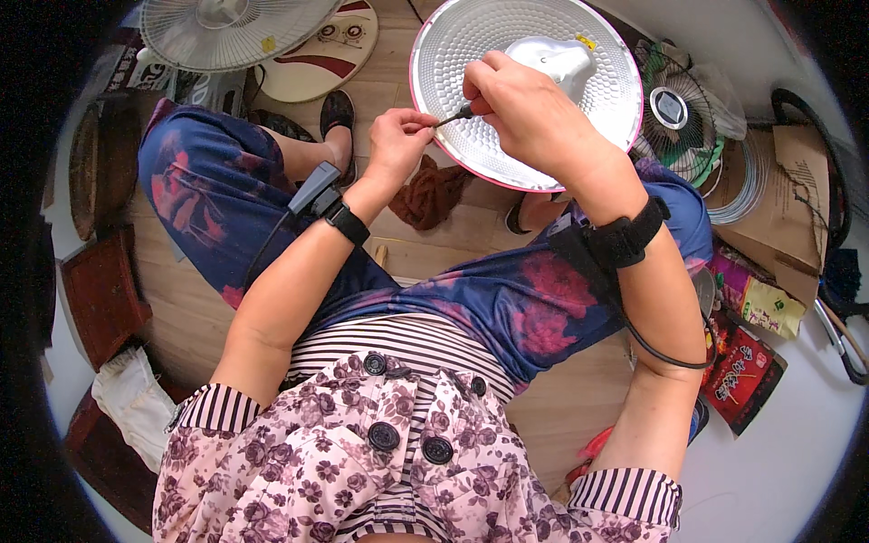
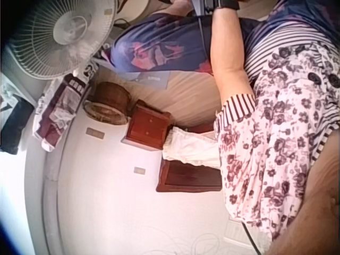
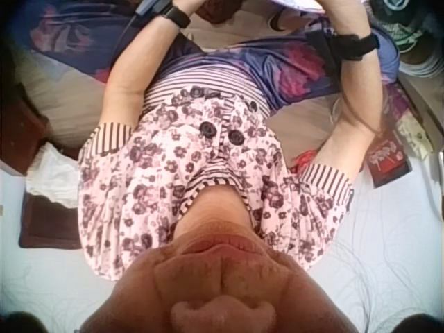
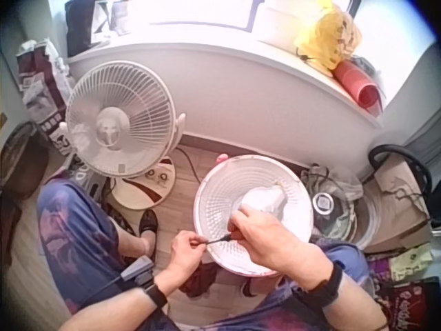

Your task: The person uses a screwdriver to tighten a screw on the outer rim of a circular fan guard.

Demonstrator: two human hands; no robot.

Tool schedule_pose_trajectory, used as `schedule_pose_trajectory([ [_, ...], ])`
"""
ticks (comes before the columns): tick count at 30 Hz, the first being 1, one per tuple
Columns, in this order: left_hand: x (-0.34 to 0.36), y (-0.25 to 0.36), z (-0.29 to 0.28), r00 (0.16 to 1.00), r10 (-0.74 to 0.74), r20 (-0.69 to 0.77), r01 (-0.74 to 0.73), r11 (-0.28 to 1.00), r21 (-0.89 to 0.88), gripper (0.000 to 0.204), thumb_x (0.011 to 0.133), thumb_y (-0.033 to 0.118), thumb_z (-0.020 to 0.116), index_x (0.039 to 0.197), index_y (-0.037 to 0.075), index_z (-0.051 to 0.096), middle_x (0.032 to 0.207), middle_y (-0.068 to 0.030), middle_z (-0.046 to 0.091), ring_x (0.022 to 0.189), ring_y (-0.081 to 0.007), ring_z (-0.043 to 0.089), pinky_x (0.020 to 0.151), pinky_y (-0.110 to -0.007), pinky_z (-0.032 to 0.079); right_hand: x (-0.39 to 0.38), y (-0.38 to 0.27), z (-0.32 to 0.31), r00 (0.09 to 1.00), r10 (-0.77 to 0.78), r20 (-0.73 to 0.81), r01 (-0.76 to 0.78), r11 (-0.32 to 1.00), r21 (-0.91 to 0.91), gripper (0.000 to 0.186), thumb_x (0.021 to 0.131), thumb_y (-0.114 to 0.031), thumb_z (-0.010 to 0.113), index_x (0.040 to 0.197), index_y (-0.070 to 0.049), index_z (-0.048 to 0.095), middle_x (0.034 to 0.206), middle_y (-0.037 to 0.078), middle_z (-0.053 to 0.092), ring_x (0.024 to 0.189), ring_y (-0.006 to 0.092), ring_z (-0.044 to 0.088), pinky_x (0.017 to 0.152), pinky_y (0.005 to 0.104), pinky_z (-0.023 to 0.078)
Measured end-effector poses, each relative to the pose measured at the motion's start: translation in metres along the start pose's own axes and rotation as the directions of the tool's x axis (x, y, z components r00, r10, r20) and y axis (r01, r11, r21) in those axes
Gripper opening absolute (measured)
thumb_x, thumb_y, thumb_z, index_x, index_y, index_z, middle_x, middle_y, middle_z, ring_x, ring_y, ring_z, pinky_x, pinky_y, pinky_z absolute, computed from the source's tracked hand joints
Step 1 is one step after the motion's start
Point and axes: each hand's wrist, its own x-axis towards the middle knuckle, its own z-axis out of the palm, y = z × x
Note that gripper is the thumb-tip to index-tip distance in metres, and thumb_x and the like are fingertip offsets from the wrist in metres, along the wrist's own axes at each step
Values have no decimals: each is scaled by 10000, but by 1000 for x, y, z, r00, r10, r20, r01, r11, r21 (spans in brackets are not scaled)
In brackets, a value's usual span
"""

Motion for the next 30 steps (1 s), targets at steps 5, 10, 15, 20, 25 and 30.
schedule_pose_trajectory([
  [5, 1, 2, -1, 1000, -25, 17, 25, 1000, 1, 140, 747, -7, 661, 877, -22, 709, 854, -112, 699, 768, -168, 683, 690, -270, 535, 2, -1, -1, 1000, 5, -15, -6, 995, -95, 189, 774, 59, 629, 934, 9, 542, 882, 128, 566, 831, 288, 641, 728, 357, 513],
  [10, 0, 4, 1, 1000, -19, 12, 19, 999, 27, 150, 752, -13, 660, 897, -8, 699, 913, -97, 684, 773, -159, 679, 696, -273, 540, 1, 2, 1, 1000, -3, -18, 0, 987, -160, 197, 774, 29, 646, 941, -1, 549, 868, 130, 569, 820, 289, 638, 719, 371, 500],
  [15, 0, 4, 1, 1000, 17, 3, -17, 999, -37, 250, 760, -52, 643, 999, 21, 629, 911, -61, 666, 782, -149, 668, 704, -264, 542, -1, 2, 1, 998, 53, 23, -54, 997, 57, 213, 783, 51, 633, 969, 0, 542, 907, 128, 557, 868, 271, 647, 761, 347, 517],
  [20, 0, 5, 1, 1000, 1, 26, 0, 999, -34, 282, 769, -80, 617, 1031, 23, 610, 953, -61, 658, 797, -148, 663, 711, -265, 541, 1, 3, 0, 999, 38, 6, -38, 990, 132, 240, 769, 81, 628, 975, 0, 536, 954, 140, 543, 880, 288, 635, 779, 351, 520],
  [25, 3, -3, 2, 1000, 24, 19, -23, 999, -30, 299, 777, -107, 589, 1046, 23, 603, 975, -68, 645, 794, -146, 661, 705, -261, 540, 3, 2, 1, 999, 38, 10, -39, 992, 123, 216, 766, 47, 647, 948, -9, 546, 941, 150, 548, 862, 317, 621, 760, 385, 506],
  [30, 3, -3, 1, 1000, -3, 19, 5, 997, -75, 291, 782, -112, 583, 1039, 21, 609, 959, -58, 634, 771, -139, 657, 688, -254, 540, 6, 1, -1, 1000, -21, -14, 19, 992, -123, 172, 789, -85, 674, 917, -34, 572, 872, 135, 575, 825, 339, 610, 705, 422, 484],
])
